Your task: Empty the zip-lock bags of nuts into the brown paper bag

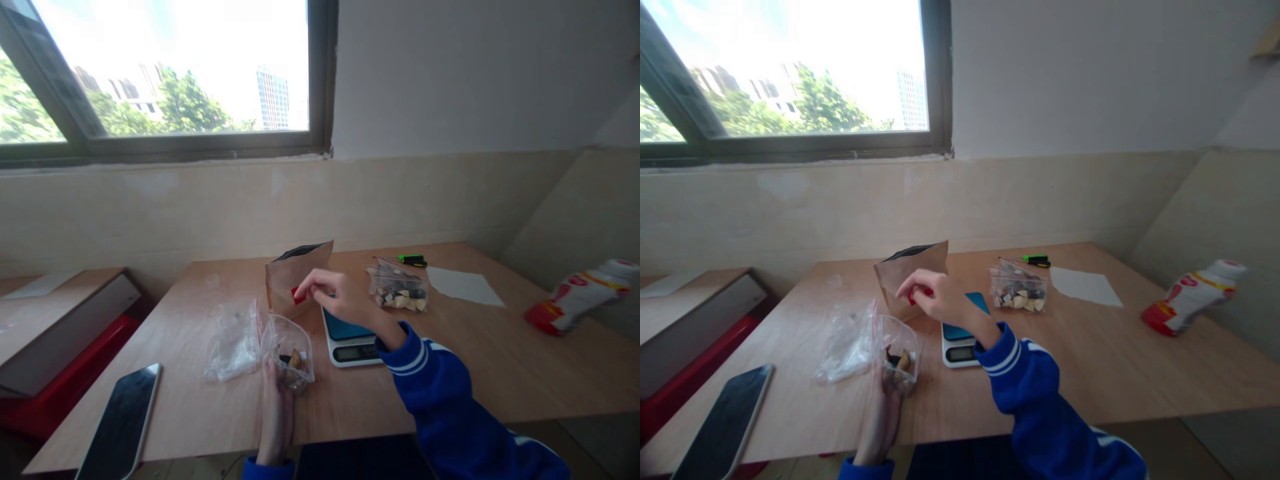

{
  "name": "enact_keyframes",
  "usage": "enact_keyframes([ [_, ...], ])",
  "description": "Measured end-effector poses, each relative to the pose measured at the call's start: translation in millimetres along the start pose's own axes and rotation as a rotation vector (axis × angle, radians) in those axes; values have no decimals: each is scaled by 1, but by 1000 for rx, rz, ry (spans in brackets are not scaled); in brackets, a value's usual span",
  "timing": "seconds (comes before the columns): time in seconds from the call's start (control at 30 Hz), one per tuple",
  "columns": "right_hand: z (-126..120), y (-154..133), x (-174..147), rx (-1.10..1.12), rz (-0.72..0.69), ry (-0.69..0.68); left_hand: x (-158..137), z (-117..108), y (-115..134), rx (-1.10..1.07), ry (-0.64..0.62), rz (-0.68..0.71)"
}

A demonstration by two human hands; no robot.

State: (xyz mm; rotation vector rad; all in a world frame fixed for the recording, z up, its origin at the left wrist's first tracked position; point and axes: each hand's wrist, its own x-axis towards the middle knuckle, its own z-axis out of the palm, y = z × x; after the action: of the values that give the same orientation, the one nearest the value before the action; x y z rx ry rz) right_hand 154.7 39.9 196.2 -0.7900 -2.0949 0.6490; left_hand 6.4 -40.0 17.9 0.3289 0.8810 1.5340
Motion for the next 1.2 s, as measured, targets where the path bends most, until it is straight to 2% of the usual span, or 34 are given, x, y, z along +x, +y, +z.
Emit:
enact_keyframes([
  [0.07,13,-5,-10,96,43,-206,0,1,-1,32,-41,27],
  [0.1,21,-5,-15,102,44,-259,1,2,-1,50,-56,36],
  [0.3,73,21,-31,-85,-27,-209,-2,4,1,45,-60,52],
  [0.4,85,34,-31,-148,27,-238,-3,4,1,16,-76,37],
  [0.5,87,40,-29,-179,178,-284,-4,4,1,29,-58,41],
  [0.57,87,42,-28,-152,266,-268,-4,3,0,36,-54,33],
  [0.67,85,43,-27,-72,315,-252,-2,2,-1,30,-44,7],
  [0.77,84,44,-27,-44,307,-330,1,0,-2,11,-43,6],
  [0.97,81,48,-27,-81,91,-617,4,-3,-4,4,-83,4],
  [1.13,78,57,-30,83,169,-785,4,-3,-4,19,-77,24],
  [1.2,77,61,-30,131,176,-805,5,-4,-6,39,-64,43],
])
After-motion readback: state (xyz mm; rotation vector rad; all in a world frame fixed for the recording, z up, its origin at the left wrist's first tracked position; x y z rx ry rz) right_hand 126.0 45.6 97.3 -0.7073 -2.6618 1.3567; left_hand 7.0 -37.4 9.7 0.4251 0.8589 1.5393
